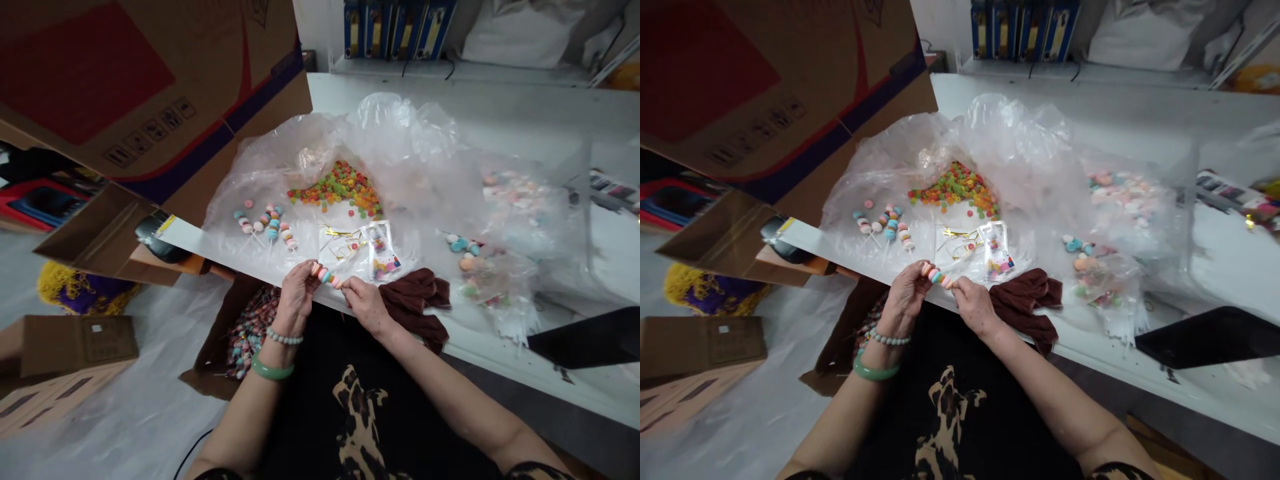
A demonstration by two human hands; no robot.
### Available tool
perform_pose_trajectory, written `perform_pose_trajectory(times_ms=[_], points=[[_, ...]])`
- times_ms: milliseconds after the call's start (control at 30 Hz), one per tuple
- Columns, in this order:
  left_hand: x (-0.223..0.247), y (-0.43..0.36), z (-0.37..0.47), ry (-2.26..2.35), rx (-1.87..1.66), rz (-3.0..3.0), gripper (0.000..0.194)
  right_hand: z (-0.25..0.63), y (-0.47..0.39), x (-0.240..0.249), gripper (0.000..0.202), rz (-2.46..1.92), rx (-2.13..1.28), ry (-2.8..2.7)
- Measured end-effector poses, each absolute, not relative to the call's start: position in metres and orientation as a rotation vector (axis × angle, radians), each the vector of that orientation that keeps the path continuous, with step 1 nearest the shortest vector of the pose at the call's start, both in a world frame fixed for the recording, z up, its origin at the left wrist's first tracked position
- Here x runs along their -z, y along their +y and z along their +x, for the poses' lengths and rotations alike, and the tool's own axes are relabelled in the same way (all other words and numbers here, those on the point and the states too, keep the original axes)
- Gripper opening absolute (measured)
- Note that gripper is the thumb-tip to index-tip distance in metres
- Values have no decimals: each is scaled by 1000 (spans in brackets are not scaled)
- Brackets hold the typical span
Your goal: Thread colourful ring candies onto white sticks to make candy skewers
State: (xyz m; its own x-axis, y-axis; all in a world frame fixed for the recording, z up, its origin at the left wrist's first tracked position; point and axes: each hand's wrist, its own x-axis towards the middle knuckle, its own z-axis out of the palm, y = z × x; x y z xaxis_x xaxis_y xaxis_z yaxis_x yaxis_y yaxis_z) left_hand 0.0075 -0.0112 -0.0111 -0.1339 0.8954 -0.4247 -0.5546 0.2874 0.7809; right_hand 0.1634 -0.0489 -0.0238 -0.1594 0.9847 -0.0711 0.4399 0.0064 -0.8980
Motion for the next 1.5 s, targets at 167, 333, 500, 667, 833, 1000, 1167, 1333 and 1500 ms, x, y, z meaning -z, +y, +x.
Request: perform_pose_trajectory(times_ms=[167,333,500,667,833,1000,1167,1333,1500], points=[[4,-8,12,969,-1145,355,23,159,-51,27,18,-1507,-1149,-1672],[-18,1,33,958,-1025,450,34,179,-52,21,14,-1486,-1236,-1441],[-19,-4,75,1142,-945,860,52,234,-37,9,13,-1517,-952,-1086],[2,-51,126,1025,-525,1988,33,282,-30,6,16,-1507,-918,-957],[28,-54,144,938,-325,2273,20,291,-49,23,15,-1606,-1014,-1027],[41,-37,125,936,-507,1731,20,286,-58,38,13,-1953,-820,-1151],[39,-46,103,1006,-547,1648,28,290,-55,39,18,-1999,-735,-1190],[33,-53,116,1086,-386,2087,17,289,-52,23,39,-1951,-645,-1158],[28,-49,134,1244,-167,2241,29,262,-14,0,26,-1943,-541,-1483]])
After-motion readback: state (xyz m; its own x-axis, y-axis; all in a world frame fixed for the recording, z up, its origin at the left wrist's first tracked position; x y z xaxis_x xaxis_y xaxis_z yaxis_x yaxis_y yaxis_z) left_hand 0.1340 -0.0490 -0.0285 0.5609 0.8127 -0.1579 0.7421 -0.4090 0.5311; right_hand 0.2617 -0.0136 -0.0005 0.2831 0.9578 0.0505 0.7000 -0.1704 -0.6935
